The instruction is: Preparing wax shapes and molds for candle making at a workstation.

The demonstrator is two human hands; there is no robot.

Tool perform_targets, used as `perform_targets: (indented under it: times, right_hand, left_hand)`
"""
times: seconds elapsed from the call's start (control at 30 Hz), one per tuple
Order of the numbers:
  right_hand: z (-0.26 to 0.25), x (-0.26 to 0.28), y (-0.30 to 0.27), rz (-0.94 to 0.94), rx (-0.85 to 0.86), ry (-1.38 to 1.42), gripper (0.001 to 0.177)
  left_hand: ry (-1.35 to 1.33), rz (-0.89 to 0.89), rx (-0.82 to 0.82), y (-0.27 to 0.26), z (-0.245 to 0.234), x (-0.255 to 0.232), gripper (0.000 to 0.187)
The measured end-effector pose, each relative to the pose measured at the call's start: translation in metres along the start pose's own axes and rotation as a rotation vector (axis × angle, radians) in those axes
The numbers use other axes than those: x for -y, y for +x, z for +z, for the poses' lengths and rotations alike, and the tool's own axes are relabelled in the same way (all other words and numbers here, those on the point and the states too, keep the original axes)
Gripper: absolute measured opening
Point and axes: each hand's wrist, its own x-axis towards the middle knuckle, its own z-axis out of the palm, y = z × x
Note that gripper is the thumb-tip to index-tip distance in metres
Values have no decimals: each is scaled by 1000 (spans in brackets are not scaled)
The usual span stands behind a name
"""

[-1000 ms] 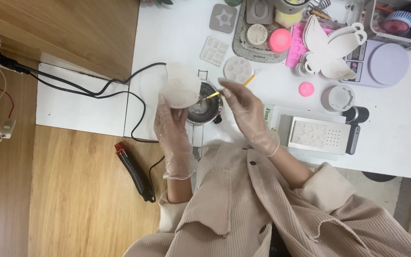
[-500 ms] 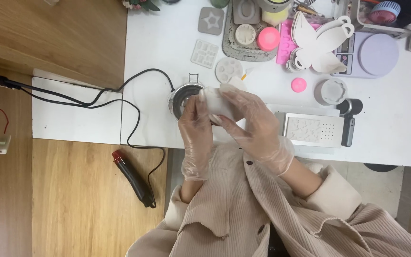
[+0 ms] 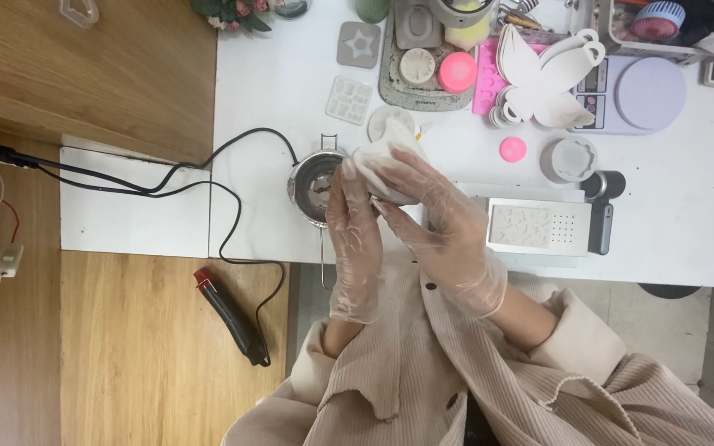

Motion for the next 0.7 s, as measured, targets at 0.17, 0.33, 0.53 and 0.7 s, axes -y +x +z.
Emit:
perform_targets:
  times: [0.17,0.33,0.53,0.7]
  right_hand:
    - [-10,1,1,-301,-64,-343,36]
    - [-28,2,3,-455,11,-448,32]
    - [-34,-7,-3,-364,-89,-241,25]
    - [-35,-23,-6,-146,-44,139,17]
  left_hand:
    - [72,142,43,-9,4,-3,53]
    - [2,34,61,-6,3,-4,51]
    - [-158,-64,14,0,-3,-8,54]
    - [-183,-86,-62,-1,-18,-19,57]
